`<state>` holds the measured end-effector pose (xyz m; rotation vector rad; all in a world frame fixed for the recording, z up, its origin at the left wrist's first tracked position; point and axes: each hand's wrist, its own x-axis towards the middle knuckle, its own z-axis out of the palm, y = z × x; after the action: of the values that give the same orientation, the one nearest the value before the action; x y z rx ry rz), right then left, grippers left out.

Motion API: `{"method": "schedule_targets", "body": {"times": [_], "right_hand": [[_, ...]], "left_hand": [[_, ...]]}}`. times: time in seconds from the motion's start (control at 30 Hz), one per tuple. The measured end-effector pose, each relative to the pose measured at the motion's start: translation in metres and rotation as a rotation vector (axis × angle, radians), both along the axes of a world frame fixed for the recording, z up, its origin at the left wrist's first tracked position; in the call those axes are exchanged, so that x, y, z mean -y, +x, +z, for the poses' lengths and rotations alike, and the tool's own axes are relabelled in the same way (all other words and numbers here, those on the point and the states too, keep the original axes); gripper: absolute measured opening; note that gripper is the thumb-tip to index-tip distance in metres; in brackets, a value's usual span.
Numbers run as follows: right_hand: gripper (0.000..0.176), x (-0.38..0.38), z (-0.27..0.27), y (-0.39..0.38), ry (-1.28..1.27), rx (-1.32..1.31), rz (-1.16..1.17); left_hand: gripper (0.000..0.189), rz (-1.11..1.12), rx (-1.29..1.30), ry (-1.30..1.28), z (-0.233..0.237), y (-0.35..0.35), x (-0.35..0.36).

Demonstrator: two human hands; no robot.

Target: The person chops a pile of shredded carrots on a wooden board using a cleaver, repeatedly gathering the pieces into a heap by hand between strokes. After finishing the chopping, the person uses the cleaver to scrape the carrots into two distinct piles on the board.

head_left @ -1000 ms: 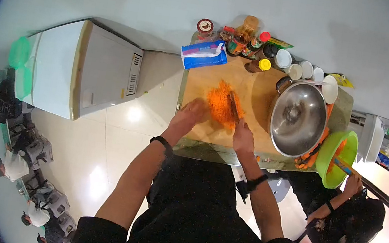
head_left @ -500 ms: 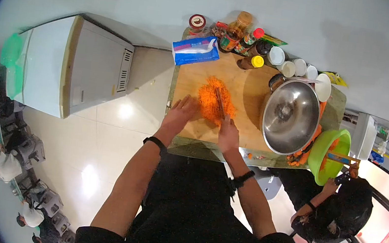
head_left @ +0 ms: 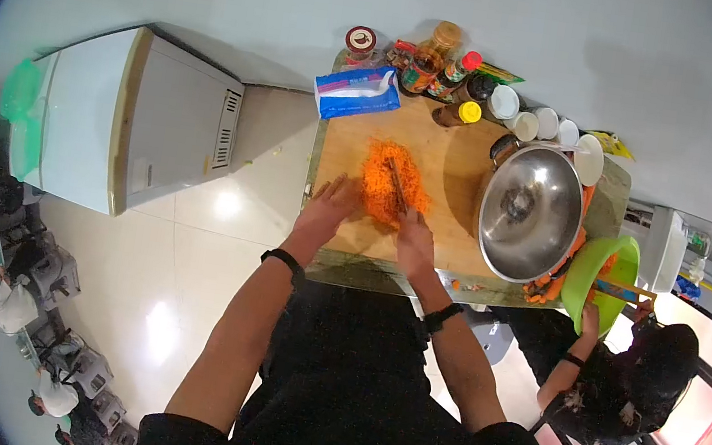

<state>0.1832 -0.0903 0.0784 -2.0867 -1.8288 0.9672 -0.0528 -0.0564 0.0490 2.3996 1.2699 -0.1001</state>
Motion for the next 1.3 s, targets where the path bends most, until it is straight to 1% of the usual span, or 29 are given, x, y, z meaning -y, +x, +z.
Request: {"method": "schedule_targets", "body": {"times": [0.07, 0.1, 0.13, 0.17, 0.23, 0.27, 0.3, 0.33, 0.37, 0.43, 0.47, 0.53, 0.57, 0.63, 0.67, 0.7, 0.73, 0.77, 0.83, 0.9, 0.97, 1.0, 1.03, 1.07, 1.13, 1.17, 1.23, 1.27, 1.3], "right_hand": [[0.017, -0.003, 0.016, 0.003, -0.014, 0.030, 0.054], [0.020, -0.005, 0.029, 0.005, -0.111, 0.109, 0.036], [0.024, -0.003, 0.036, 0.007, -0.215, 0.190, 0.018], [0.024, 0.002, 0.031, 0.008, -0.213, 0.190, 0.020], [0.018, 0.017, 0.009, 0.014, -0.035, 0.110, 0.109], [0.018, 0.021, -0.001, 0.014, -0.043, 0.113, 0.109], [0.019, 0.019, -0.007, 0.008, 0.005, 0.095, 0.099], [0.020, 0.017, -0.012, 0.003, 0.052, 0.072, 0.090], [0.020, 0.019, -0.014, 0.000, 0.043, 0.059, 0.095], [0.020, 0.012, -0.009, -0.007, 0.185, 0.101, 0.130], [0.020, 0.004, -0.009, -0.006, 0.188, 0.096, 0.132], [0.019, 0.005, -0.003, -0.004, 0.004, 0.028, -0.028], [0.019, -0.001, 0.002, 0.000, 0.020, 0.018, -0.034], [0.019, -0.008, 0.019, 0.018, -0.051, 0.046, 0.026], [0.019, -0.008, 0.016, 0.028, -0.046, 0.045, 0.031], [0.020, -0.001, 0.007, 0.036, -0.026, 0.111, 0.126], [0.020, 0.006, 0.003, 0.037, -0.010, 0.175, 0.219], [0.020, 0.014, -0.002, 0.037, -0.012, 0.171, 0.225], [0.021, 0.023, -0.004, 0.032, 0.066, 0.084, 0.133], [0.020, 0.016, -0.012, 0.023, 0.098, 0.098, 0.117], [0.020, 0.013, -0.019, 0.011, 0.114, 0.095, 0.088], [0.020, 0.010, -0.018, 0.008, 0.108, 0.045, 0.035], [0.020, 0.008, -0.010, 0.010, 0.099, 0.005, -0.012], [0.020, 0.006, -0.001, 0.014, 0.090, 0.011, -0.010], [0.022, -0.003, 0.024, 0.015, 0.077, -0.200, -0.024], [0.022, -0.008, 0.025, 0.021, 0.083, -0.200, -0.016], [0.022, -0.010, 0.026, 0.040, -0.223, -0.010, 0.122], [0.022, -0.008, 0.027, 0.046, -0.223, -0.011, 0.129], [0.023, -0.005, 0.027, 0.051, -0.152, 0.081, 0.230]], "left_hand": [[0.059, 0.022, 0.041, -0.075, 0.001, -0.003, -0.002], [0.059, 0.025, 0.037, -0.059, 0.000, -0.003, -0.008], [0.062, -0.017, -0.062, -0.068, 0.000, -0.001, -0.008], [0.064, -0.061, -0.159, -0.084, -0.001, 0.000, -0.007], [0.064, -0.051, -0.155, -0.056, -0.001, 0.000, -0.004], [0.064, -0.041, -0.154, -0.026, 0.000, 0.000, -0.002], [0.064, -0.040, -0.153, -0.031, 0.001, 0.001, -0.003], [0.064, -0.048, -0.129, -0.018, 0.002, 0.001, -0.003], [0.063, -0.054, -0.114, -0.010, 0.005, -0.002, -0.001], [0.062, -0.087, -0.183, -0.041, 0.017, 0.000, -0.008], [0.062, -0.110, -0.231, -0.070, 0.022, 0.004, -0.012], [0.063, -0.084, -0.202, -0.084, 0.016, 0.004, -0.001], [0.064, -0.055, -0.177, -0.063, 0.014, 0.003, -0.007], [0.064, -0.075, -0.198, -0.028, 0.015, 0.004, -0.007], [0.064, -0.088, -0.218, 0.003, 0.015, 0.005, -0.009], [0.064, -0.079, -0.222, 0.003, 0.014, 0.005, -0.009], [0.064, -0.064, -0.183, 0.012, 0.013, 0.003, -0.006], [0.064, -0.049, -0.143, 0.022, 0.011, 0.002, -0.004], [0.065, -0.047, -0.113, 0.008, 0.005, 0.003, -0.002], [0.066, -0.028, -0.089, 0.002, 0.003, 0.004, -0.006], [0.075, -0.052, -0.116, -0.016, 0.007, 0.002, -0.003], [0.075, -0.059, -0.123, -0.028, 0.006, -0.001, -0.003], [0.075, -0.064, -0.156, -0.031, 0.003, 0.001, -0.002], [0.075, -0.066, -0.185, -0.028, 0.002, 0.004, -0.001], [0.075, -0.056, -0.153, -0.020, 0.003, 0.006, 0.004], [0.075, -0.048, -0.130, 0.002, 0.004, 0.005, 0.001], [0.073, -0.036, -0.142, -0.011, 0.004, 0.008, -0.002], [0.072, -0.031, -0.154, -0.028, 0.004, 0.009, -0.001], [0.072, -0.024, -0.157, -0.029, 0.007, 0.010, -0.001]]}}
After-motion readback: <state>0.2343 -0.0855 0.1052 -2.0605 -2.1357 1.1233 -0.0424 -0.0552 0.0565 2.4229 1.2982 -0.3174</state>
